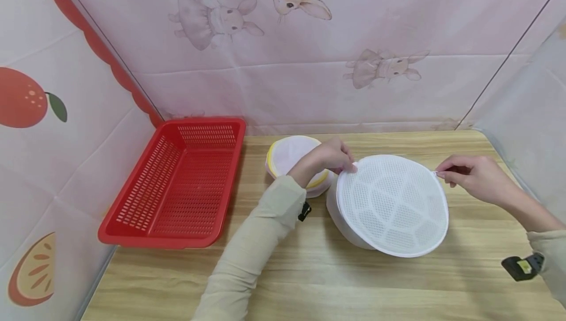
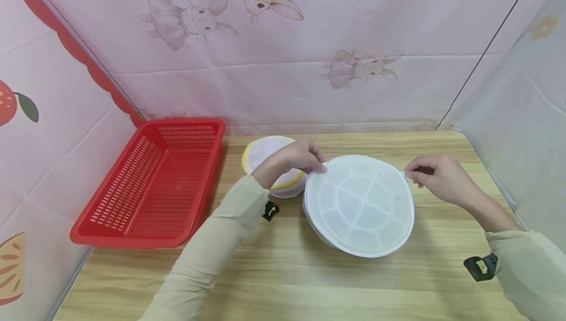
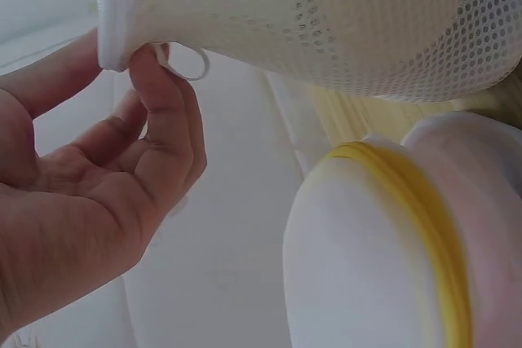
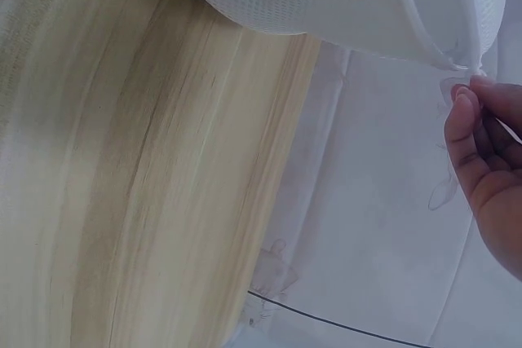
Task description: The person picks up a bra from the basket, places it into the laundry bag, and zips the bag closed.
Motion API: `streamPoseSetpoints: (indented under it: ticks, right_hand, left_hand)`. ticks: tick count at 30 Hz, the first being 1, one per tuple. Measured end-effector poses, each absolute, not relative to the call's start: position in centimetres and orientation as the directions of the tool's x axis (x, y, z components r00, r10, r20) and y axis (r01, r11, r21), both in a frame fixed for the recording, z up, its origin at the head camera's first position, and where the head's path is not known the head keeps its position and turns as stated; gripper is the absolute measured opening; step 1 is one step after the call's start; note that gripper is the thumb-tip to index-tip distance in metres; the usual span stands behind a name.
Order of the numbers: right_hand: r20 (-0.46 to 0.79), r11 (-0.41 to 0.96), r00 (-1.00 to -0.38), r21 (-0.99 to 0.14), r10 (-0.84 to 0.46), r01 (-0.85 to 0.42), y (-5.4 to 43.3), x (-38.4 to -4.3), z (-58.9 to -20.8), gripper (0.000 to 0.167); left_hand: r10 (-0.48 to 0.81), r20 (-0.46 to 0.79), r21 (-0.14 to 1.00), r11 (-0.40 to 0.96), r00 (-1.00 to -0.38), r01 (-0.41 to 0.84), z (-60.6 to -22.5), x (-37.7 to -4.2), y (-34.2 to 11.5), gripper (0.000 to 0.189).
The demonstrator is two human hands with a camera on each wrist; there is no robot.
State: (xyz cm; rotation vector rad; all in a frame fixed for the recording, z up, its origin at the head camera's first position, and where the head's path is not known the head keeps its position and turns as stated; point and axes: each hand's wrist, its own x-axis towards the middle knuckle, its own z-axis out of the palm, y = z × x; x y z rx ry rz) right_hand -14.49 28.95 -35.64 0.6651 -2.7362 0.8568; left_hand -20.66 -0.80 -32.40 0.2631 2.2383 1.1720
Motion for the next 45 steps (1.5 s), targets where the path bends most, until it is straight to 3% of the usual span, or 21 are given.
streamPoseSetpoints:
  ticks: [14, 19, 27, 36, 45]
  right_hand:
    - [0.331, 0.759, -0.872, -0.44, -0.361, -0.481, 28.6, -14.5, -35.4, 0.008]
    - [0.347, 0.77, -0.866, -0.412, -0.362, -0.487, 28.6, -14.6, -35.4, 0.015]
    - [0.41, 0.737, -0.822, -0.392, -0.395, -0.55, 29.0, -14.5, -36.1, 0.022]
    - [0.434, 0.685, -0.8, -0.431, -0.413, -0.587, 29.8, -14.2, -36.6, 0.028]
    - [0.436, 0.698, -0.807, -0.427, -0.398, -0.575, 29.0, -14.2, -35.6, 0.025]
  left_hand:
    - [0.336, -0.415, 0.803, 0.573, -0.846, -0.167, -33.0, -20.1, -0.9, 0.016]
    - [0.317, -0.389, 0.813, 0.559, -0.865, -0.161, -33.4, -20.1, -1.0, 0.016]
    - [0.302, -0.34, 0.88, 0.436, -0.89, -0.189, -34.2, -19.8, -1.2, 0.013]
    - [0.189, -0.342, 0.908, 0.318, -0.921, -0.272, -34.7, -19.5, -2.0, 0.014]
    - [0.299, -0.374, 0.899, 0.352, -0.878, -0.262, -34.2, -19.2, -3.1, 0.012]
